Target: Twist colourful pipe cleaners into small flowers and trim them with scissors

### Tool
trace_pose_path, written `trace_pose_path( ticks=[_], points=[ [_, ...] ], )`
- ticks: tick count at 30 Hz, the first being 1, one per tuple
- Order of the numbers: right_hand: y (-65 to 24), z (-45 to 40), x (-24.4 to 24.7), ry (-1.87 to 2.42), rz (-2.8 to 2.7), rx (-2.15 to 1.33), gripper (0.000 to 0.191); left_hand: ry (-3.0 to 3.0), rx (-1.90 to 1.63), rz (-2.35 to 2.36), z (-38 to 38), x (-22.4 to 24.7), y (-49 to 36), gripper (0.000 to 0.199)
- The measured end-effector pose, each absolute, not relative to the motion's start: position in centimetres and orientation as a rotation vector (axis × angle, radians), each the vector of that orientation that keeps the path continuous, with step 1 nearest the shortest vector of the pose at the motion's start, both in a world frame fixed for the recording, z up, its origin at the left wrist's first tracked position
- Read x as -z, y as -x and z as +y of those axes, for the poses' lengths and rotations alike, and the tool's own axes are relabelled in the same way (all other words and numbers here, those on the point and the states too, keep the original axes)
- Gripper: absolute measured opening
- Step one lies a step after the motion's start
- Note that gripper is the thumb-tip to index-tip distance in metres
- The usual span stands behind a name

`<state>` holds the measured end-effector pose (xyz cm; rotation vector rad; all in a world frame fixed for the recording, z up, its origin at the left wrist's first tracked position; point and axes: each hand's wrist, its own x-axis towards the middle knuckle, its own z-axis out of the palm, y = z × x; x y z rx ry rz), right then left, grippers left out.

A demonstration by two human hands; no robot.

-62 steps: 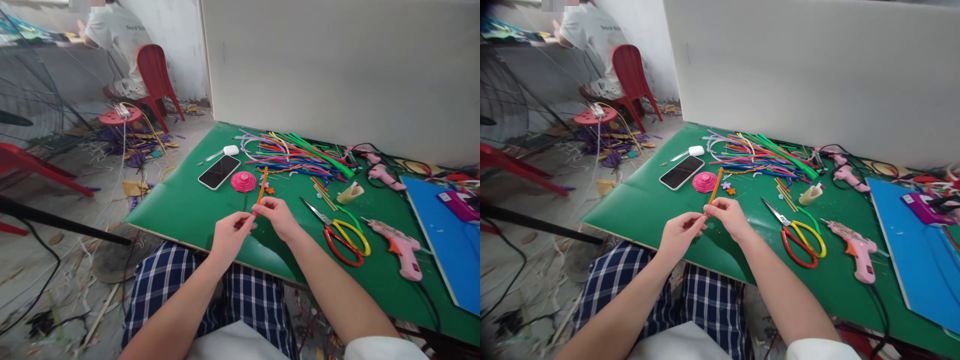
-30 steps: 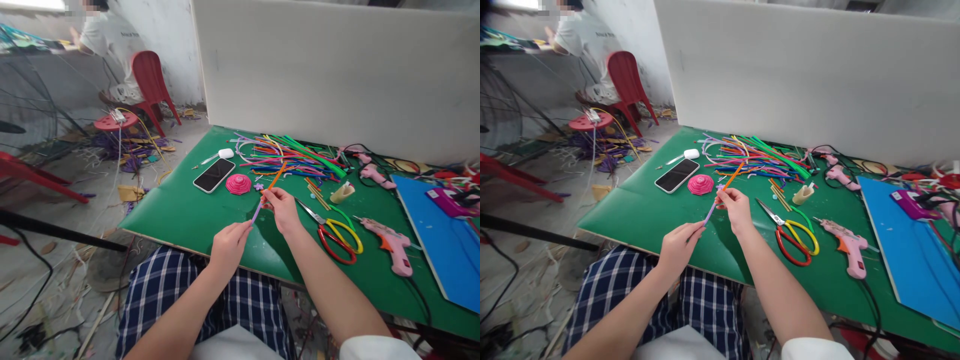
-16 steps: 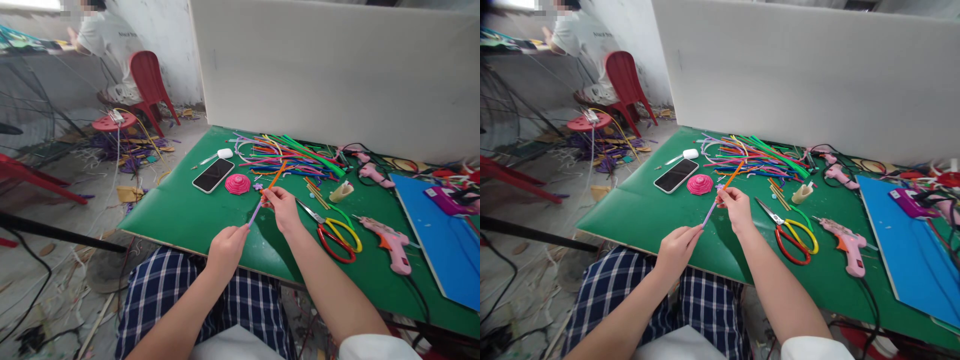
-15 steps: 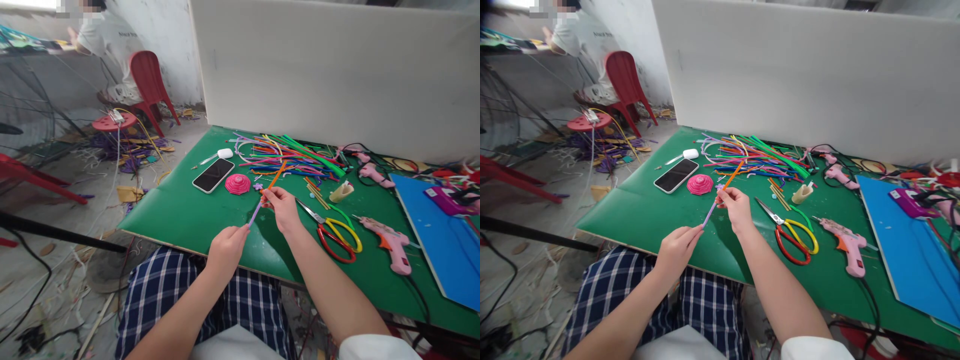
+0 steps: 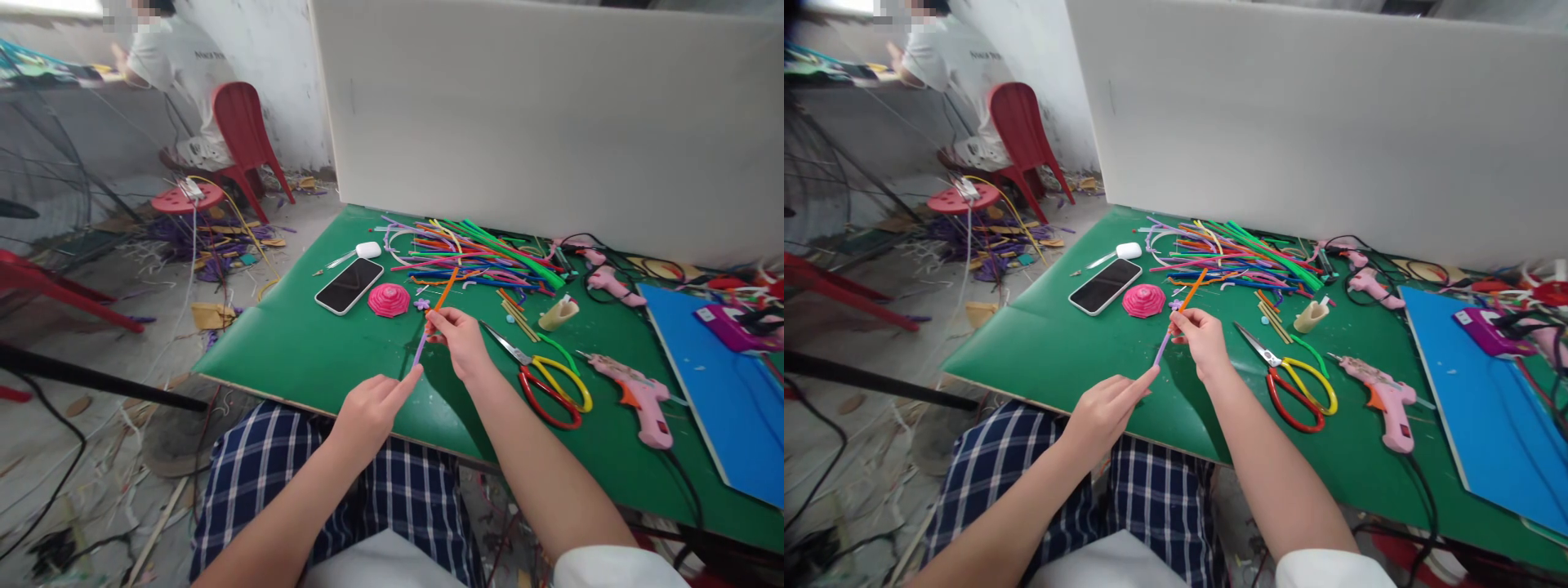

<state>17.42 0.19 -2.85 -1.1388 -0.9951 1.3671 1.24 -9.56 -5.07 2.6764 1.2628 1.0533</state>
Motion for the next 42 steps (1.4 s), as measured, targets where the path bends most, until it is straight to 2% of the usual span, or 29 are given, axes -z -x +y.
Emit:
trace_pose_path(
  ticks=[14, 17, 22, 29, 34, 42],
  points=[
    [-17.5, 0.1, 3.0, 1.190, -1.011, -1.385, 0.024, -2.718, -0.962, 1.294, -9.7, 5.7, -0.1, 0.047],
    [-17.5, 0.0, 2.8, 1.159, -0.991, -1.402, 0.023, -2.648, -1.041, 1.346, -9.7, 5.7, 0.4, 0.048],
    [-17.3, -0.3, 2.3, 1.057, -0.998, -1.473, 0.020, -2.206, -1.258, 1.493, -9.5, 5.1, 1.3, 0.040],
    [-16.3, -1.1, 2.7, 0.979, -1.187, -1.535, 0.017, -1.335, -1.124, 1.357, -7.1, 2.7, -2.0, 0.036],
    [-16.3, -1.3, 2.5, 0.955, -1.194, -1.517, 0.016, -1.245, -1.139, 1.348, -6.2, 2.4, -2.7, 0.025],
    [-16.1, -1.4, 2.5, 0.974, -1.258, -1.492, 0.017, -1.175, -1.212, 1.281, -6.2, 3.0, -2.5, 0.026]
  ],
)
